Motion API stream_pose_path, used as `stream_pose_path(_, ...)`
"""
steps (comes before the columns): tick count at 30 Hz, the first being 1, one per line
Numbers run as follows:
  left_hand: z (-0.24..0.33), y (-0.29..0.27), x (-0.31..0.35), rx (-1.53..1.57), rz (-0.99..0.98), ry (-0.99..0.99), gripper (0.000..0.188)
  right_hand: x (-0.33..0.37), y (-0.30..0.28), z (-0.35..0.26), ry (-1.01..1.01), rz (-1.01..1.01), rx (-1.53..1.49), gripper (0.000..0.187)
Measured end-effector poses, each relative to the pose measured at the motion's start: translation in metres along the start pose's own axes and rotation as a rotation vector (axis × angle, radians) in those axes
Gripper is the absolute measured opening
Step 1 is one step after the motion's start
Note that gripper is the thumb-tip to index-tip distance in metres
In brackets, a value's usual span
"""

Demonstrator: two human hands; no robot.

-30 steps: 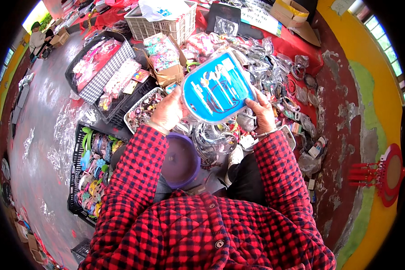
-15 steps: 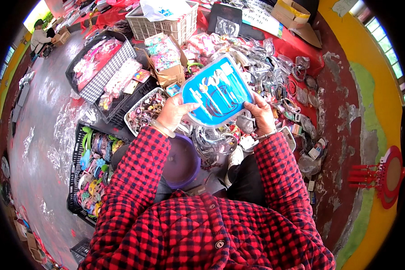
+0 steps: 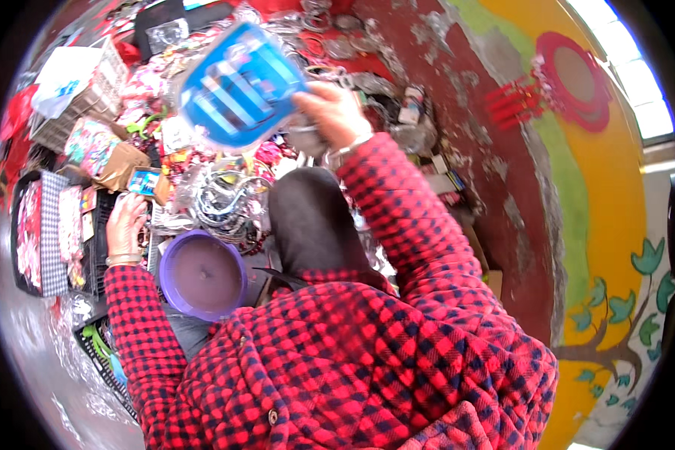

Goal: The person sits on the floor surrounded by piles of merchandise and sorts through various items. They pick up and examine a black object, a blue plastic container, and a white box, placing them back into the pile or into a basket.

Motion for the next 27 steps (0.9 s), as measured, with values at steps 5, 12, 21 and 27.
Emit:
stream_pose_path(5, -0.023, -0.044, -0.008, -0.005, 0.114, -0.153, 0.038, 0.143, -0.193, -0.018, 0.254, 0.307, 0.255, 0.027)
stream_pose_path(12, -0.061, -0.038, -0.026, -0.124, 0.126, -0.271, 0.029, 0.374, -0.335, 0.084, 0.633, 0.634, 0.346, 0.017)
stream_pose_path(21, -0.085, -0.015, -0.012, -0.424, 0.037, -0.394, 0.019, 0.434, -0.236, 0.171, 1.410, -0.225, 0.071, 0.034)
stream_pose_path(27, -0.055, 0.080, -0.006, -0.623, -0.073, -0.203, 0.023, 0.407, -0.295, 0.212, 1.224, -0.235, 0.222, 0.036)
Point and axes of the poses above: each hand's wrist, its own x-axis away from the middle knuckle, its own y-axis out of the palm, z = x × y, the point moved 3 cm from there along -x, towards the middle knuckle, and after that the axes turned 10 degrees about -z, right-handed, at the moved point
